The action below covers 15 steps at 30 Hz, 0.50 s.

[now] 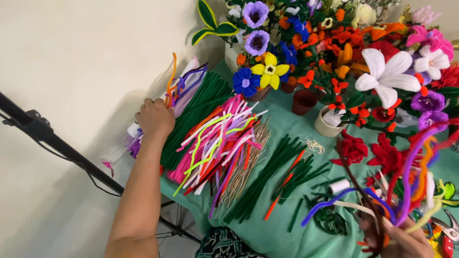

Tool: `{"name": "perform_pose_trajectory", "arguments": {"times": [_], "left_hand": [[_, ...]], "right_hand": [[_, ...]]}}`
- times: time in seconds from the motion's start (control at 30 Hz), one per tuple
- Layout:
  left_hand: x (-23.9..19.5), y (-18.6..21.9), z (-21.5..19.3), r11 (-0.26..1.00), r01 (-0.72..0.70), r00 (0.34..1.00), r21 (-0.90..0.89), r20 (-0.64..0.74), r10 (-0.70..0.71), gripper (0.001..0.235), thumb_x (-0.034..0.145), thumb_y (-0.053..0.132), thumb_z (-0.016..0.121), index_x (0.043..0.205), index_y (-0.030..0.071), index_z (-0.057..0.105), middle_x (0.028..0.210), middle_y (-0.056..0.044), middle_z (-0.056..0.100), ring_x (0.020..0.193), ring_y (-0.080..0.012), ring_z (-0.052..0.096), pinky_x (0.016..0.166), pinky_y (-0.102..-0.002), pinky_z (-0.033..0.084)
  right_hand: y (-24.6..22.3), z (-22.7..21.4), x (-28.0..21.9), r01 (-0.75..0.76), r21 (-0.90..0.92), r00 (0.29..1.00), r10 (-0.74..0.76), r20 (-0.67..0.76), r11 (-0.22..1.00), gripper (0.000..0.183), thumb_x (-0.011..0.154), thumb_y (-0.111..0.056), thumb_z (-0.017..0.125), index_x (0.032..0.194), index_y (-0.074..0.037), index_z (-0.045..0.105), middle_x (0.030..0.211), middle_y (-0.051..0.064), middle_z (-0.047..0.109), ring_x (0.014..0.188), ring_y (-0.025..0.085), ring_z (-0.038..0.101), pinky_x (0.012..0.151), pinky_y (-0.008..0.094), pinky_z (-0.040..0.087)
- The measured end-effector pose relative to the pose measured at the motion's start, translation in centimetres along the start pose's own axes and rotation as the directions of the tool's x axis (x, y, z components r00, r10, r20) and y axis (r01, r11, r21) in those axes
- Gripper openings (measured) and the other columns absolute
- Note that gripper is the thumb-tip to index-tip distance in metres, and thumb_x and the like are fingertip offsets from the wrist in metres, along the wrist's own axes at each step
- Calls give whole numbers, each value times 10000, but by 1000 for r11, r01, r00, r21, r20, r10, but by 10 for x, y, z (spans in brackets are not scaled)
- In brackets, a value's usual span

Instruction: The person organizes various colorful artificial pipe-cleaner flowers, green stems, and craft supplies on a table.

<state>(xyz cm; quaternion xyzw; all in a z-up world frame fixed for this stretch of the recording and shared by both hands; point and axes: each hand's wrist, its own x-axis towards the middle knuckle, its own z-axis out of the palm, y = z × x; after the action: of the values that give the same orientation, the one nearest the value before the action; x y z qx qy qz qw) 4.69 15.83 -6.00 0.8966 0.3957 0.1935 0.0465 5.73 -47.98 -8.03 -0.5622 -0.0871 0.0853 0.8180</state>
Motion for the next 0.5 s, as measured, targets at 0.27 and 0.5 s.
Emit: {"name": "perform_pose_trajectory", "arguments": {"times": [0.27, 0.5], "left_hand": [[2, 12, 9, 978, -179, 934, 109, -293, 203, 235, 881, 209, 582, 988, 94, 757, 976, -111, 699, 897, -380, 692, 711, -556, 527], [-16, 34, -10, 976, -217, 968, 35, -120, 219, 453, 908, 327, 746, 1311, 130, 682, 1220, -180, 621, 1123, -406, 604, 798, -604, 533]], "right_hand": [[33, -51, -17, -43, 36, 999, 43, 11, 998, 284, 984, -99, 585, 1116, 144, 647, 864, 288, 709, 560, 279, 535, 480, 358, 414], [31, -25, -19, -36, -56, 999, 37, 26, 998, 283, 889, -140, 667, 1019, 107, 711, 860, 233, 766, 541, 215, 609, 427, 284, 438]]}}
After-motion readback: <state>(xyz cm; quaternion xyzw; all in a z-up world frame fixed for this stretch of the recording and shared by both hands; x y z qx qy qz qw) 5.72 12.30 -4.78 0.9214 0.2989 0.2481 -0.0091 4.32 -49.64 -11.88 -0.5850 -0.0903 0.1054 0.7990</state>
